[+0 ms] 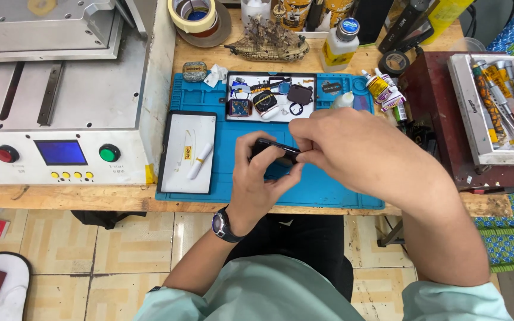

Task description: Disassembling a smartphone by prying off the back cover and applying adhesive remover at a repair bench.

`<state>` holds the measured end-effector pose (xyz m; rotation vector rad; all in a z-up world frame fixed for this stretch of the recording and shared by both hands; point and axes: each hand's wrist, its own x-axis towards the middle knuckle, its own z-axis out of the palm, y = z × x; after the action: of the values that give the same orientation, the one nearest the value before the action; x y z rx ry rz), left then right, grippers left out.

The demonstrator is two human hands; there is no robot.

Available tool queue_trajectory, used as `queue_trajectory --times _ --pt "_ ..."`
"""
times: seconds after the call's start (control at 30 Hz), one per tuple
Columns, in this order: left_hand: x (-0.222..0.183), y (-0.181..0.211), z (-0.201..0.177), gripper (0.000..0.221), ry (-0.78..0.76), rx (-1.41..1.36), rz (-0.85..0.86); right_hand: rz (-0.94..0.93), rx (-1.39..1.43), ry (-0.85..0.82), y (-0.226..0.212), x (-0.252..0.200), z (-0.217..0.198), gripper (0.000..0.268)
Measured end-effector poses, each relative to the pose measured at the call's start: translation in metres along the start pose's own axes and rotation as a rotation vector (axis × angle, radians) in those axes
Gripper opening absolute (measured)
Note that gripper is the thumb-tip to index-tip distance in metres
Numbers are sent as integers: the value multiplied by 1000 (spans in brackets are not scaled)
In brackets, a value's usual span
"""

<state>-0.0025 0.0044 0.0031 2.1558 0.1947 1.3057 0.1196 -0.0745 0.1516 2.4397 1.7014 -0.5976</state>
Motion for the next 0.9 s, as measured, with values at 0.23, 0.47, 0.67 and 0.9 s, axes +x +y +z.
queue_trajectory --times 0.23,0.47,0.67,0.9 --pt "10 9 -10 41 4 35 -57 -240 240 207 11 4 21 16" --pt "11 17 -14 32 -16 21 -116 -416 426 458 16 2 49 18" --pt "8 19 -13 32 -26 41 -136 -370 403 641 12 -4 72 9" --pt "9 26 -15 30 -35 106 -167 -393 403 684 11 -5 79 9"
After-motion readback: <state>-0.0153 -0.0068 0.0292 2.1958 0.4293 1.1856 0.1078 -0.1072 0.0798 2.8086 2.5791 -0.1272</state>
